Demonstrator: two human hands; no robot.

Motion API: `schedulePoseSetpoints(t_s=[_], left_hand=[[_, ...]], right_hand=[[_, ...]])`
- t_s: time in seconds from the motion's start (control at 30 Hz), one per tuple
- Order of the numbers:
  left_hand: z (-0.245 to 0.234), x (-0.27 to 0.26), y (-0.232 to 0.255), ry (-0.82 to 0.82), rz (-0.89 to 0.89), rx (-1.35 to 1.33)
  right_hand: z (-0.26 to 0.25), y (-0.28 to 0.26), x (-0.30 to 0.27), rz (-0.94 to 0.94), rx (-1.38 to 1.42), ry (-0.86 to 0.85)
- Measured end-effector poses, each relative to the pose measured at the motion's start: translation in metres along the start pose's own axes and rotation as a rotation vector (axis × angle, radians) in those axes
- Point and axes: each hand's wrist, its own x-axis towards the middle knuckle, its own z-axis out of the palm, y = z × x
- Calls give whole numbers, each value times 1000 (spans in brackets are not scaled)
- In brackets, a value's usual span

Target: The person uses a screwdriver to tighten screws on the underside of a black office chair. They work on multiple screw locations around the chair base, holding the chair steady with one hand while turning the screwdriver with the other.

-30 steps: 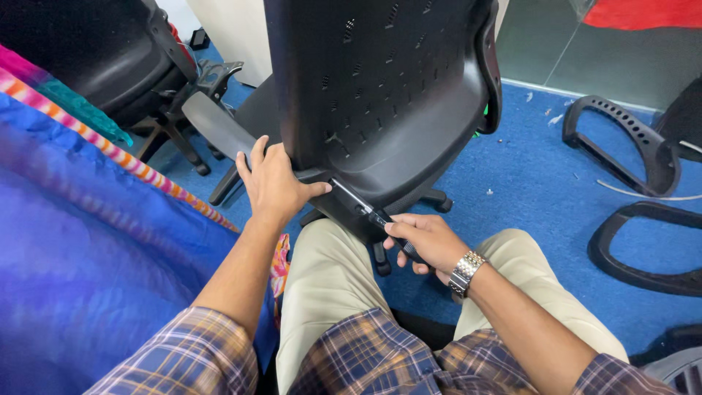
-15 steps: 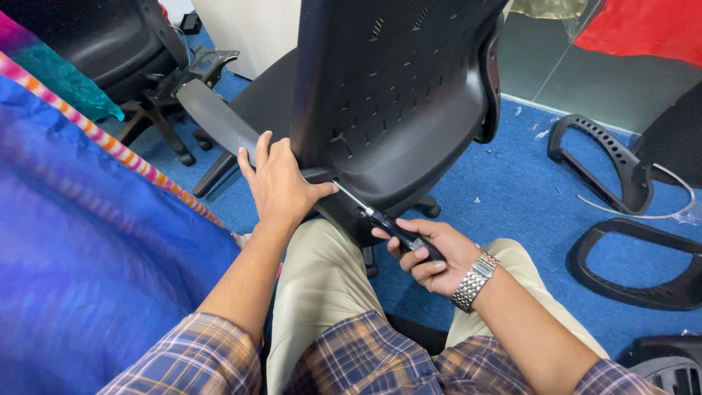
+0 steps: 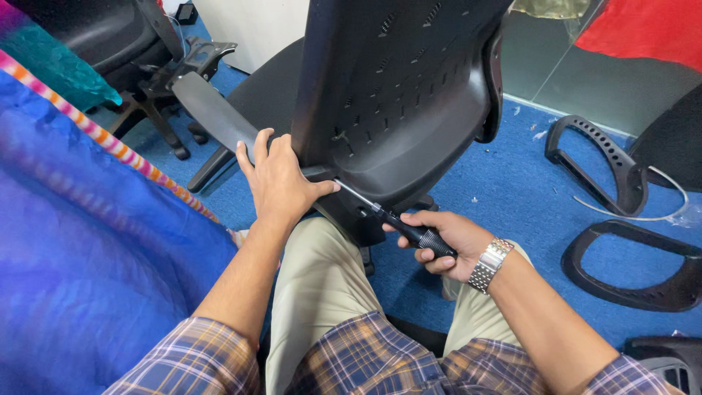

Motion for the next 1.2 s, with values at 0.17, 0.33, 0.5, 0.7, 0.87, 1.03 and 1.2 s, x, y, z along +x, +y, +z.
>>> schedulePoseSetpoints(t_s=[0.17, 0.33, 0.5, 0.7, 0.87, 1.03, 1.2], left_hand=[[0, 0, -2, -36, -13, 10], [1, -1, -1, -43, -26, 8], [4, -2, -2, 33, 22, -1], [6, -2, -3, 37, 16, -1], [7, -3, -4, 51, 25, 11], [6, -5, -4, 72, 60, -7], [4, -4, -4, 65, 55, -30]], right_hand=[[14, 6, -3, -150, -286, 168], [18, 16, -3, -193, -258, 198], [9, 18, 2, -115, -102, 157], [4, 24, 3, -23, 141, 7], [7, 26, 2, -30, 128, 10], [14, 24, -1, -40, 64, 102], [22, 22, -4, -117, -63, 181]])
